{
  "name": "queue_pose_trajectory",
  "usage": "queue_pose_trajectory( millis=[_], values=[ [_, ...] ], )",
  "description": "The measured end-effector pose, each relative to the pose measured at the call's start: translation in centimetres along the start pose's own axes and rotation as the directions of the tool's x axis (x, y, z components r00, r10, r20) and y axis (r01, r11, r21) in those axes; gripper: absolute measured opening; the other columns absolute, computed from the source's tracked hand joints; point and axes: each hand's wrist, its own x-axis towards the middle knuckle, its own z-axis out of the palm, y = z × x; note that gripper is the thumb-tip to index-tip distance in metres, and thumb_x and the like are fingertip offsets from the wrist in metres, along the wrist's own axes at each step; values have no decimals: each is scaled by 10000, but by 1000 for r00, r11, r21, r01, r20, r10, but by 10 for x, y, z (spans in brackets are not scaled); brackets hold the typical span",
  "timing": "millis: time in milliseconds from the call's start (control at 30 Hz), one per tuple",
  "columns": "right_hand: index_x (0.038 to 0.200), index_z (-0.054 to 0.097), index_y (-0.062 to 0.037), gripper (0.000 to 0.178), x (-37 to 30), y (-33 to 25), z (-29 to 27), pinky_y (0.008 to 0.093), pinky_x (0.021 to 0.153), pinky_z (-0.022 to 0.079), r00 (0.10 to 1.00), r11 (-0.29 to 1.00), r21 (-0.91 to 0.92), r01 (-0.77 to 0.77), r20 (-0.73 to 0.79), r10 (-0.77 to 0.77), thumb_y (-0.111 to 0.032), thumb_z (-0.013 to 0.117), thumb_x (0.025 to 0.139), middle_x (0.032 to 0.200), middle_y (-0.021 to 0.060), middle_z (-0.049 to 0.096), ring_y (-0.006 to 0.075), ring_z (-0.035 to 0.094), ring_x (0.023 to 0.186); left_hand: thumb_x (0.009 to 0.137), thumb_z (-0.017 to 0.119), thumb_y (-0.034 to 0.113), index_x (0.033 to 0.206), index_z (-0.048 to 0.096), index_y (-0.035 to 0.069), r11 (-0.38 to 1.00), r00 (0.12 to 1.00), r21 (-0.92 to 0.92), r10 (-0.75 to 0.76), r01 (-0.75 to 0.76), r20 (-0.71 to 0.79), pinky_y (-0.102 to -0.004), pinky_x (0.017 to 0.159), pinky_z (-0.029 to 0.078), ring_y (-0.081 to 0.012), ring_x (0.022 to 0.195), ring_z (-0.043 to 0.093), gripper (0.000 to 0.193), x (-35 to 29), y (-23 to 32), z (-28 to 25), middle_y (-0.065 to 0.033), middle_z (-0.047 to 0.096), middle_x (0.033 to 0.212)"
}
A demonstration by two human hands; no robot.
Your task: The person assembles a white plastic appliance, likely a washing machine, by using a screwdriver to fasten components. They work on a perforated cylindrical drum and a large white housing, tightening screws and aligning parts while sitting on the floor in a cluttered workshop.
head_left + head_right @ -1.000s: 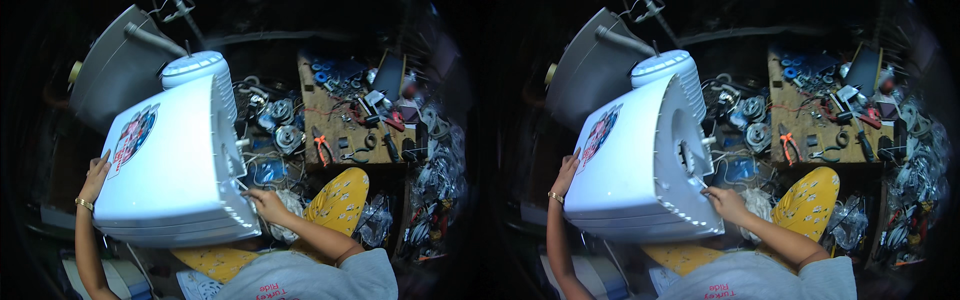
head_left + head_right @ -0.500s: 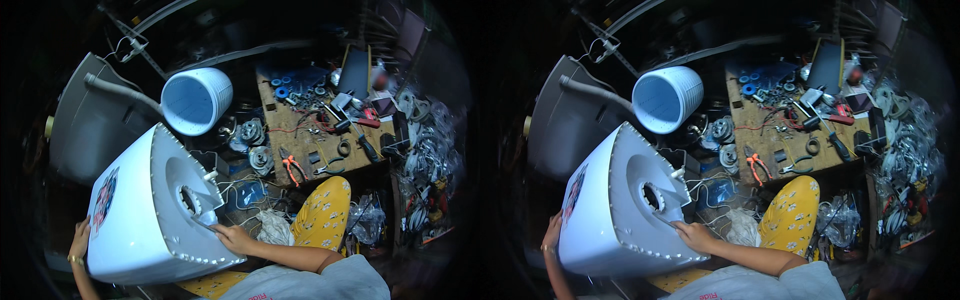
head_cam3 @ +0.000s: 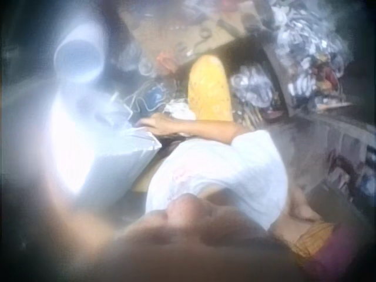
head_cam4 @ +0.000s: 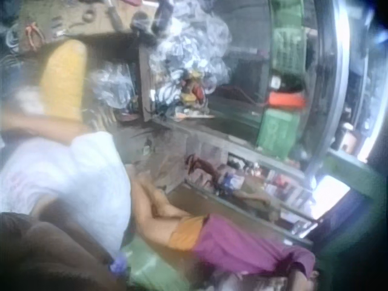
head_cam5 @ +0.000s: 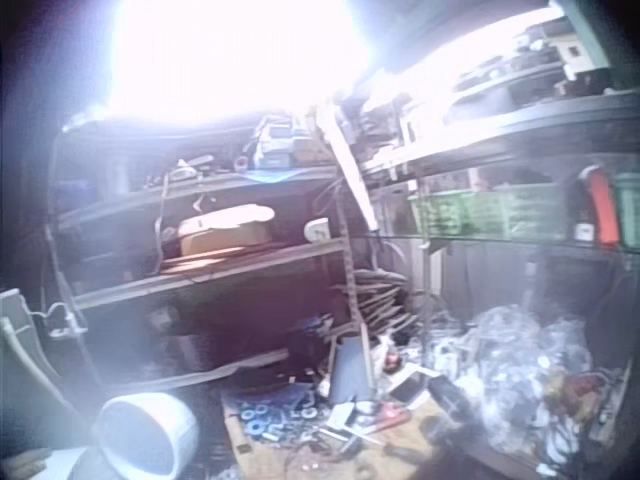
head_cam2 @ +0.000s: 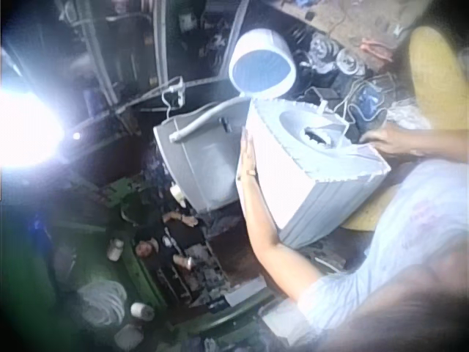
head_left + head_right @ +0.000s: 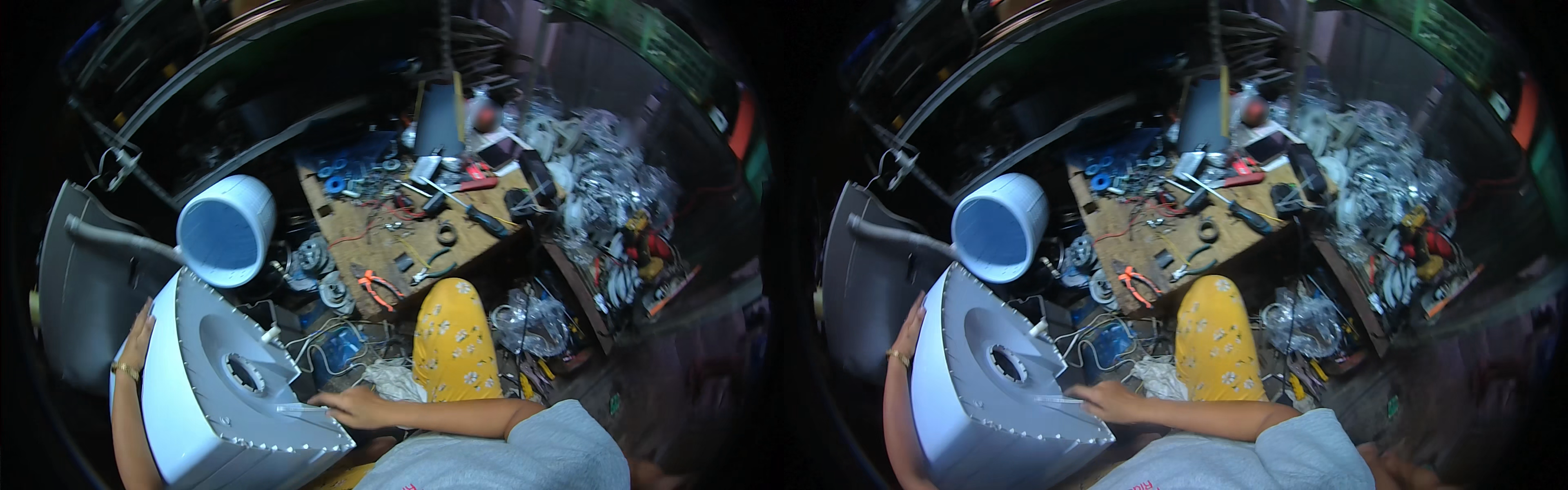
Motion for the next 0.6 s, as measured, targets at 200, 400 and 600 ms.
queue_pose_trajectory(
  millis=[200,400,600],
  values=[
    [1124,595,-77,294,-9,54,-131,439,682,491,781,874,-341,-347,-621,67,-73,534,836,792,165,626,336,618,752,972,374,439,1177,563,59,949,985,-275,169,-153,37,-375,965,376,-242,1109,495,472,37,-26,22,-130,577,1169],
    [1043,648,-94,259,7,106,-222,457,904,414,779,550,-625,-555,-621,81,-66,574,797,1034,117,622,299,546,1019,946,384,510,1107,587,88,994,998,-100,-57,53,-38,-428,947,380,-288,1121,505,495,52,15,11,-103,563,1139],
    [991,678,-103,211,-2,104,-229,438,924,405,736,581,-655,-482,-663,-136,-74,638,786,1097,121,588,302,519,1072,935,386,518,1351,498,150,984,984,58,-167,170,-55,-547,1061,240,-342,1261,385,566,52,40,38,-168,483,1288]
  ],
)
